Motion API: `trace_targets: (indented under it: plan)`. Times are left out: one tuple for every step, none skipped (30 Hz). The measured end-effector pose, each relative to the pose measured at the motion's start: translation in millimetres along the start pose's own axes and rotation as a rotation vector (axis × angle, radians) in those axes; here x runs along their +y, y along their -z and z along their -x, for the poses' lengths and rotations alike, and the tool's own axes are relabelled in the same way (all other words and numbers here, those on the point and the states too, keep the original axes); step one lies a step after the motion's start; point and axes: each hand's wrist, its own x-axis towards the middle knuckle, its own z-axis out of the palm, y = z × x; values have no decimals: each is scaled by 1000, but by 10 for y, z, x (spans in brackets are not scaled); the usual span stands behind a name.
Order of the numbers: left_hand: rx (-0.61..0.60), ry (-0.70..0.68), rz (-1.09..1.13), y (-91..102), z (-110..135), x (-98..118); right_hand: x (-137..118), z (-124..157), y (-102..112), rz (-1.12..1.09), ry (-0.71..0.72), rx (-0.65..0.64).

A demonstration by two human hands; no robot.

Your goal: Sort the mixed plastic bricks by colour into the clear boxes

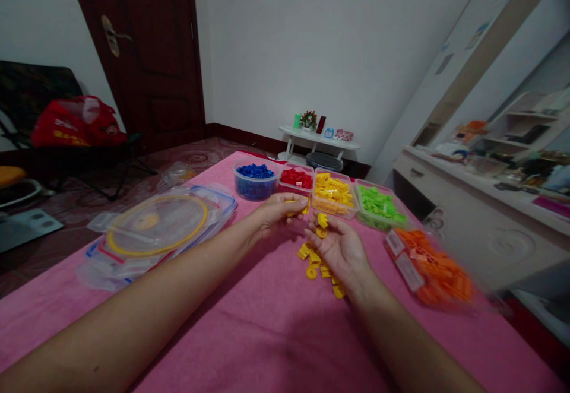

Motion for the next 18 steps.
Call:
trace_targets:
  plan:
    - [16,-39,-22,-43,14,13,6,11,-16,-31,-58,3]
    - [22,-77,-43,-90,30,23,16,23,-29,-52,-108,-5]
    - [22,-108,-56,-139,45,30,27,34,-40,-67,-144,-23]
    - [22,-128,-59,-186,58,32,40,44,-47,-83,-167,-42]
    - [26,-141,-50,-228,70,29,52,53,-52,-103,-181,-59]
    - [34,-153,-36,-262,79,22,62,59,-56,-124,-188,-71]
    - [44,-169,-27,-288,87,12,72,65,-60,-142,-193,-79]
    - [53,-189,-29,-309,94,-2,80,70,-65,-156,-198,-81]
    - [59,-213,-46,-324,101,-16,86,74,-70,-163,-206,-76]
    - [64,-241,-76,-338,110,-29,92,78,-77,-166,-213,-66]
    - [68,-267,-117,-352,122,-38,96,82,-83,-167,-219,-51]
    - [70,-289,-166,-367,137,-44,100,84,-90,-168,-224,-32]
    - [67,-302,-218,-384,155,-47,104,85,-95,-170,-226,-9]
    - [56,-308,-269,-401,174,-47,109,82,-99,-175,-229,18]
    - [38,-318,-319,-417,194,-47,115,77,-100,-181,-228,48]
    - [18,-337,-367,-431,212,-49,123,68,-100,-186,-228,77]
    - [-5,-366,-414,-441,228,-55,133,56,-97,-188,-229,95]
    - [-32,-401,-461,-447,241,-64,146,43,-93,-193,-221,102]
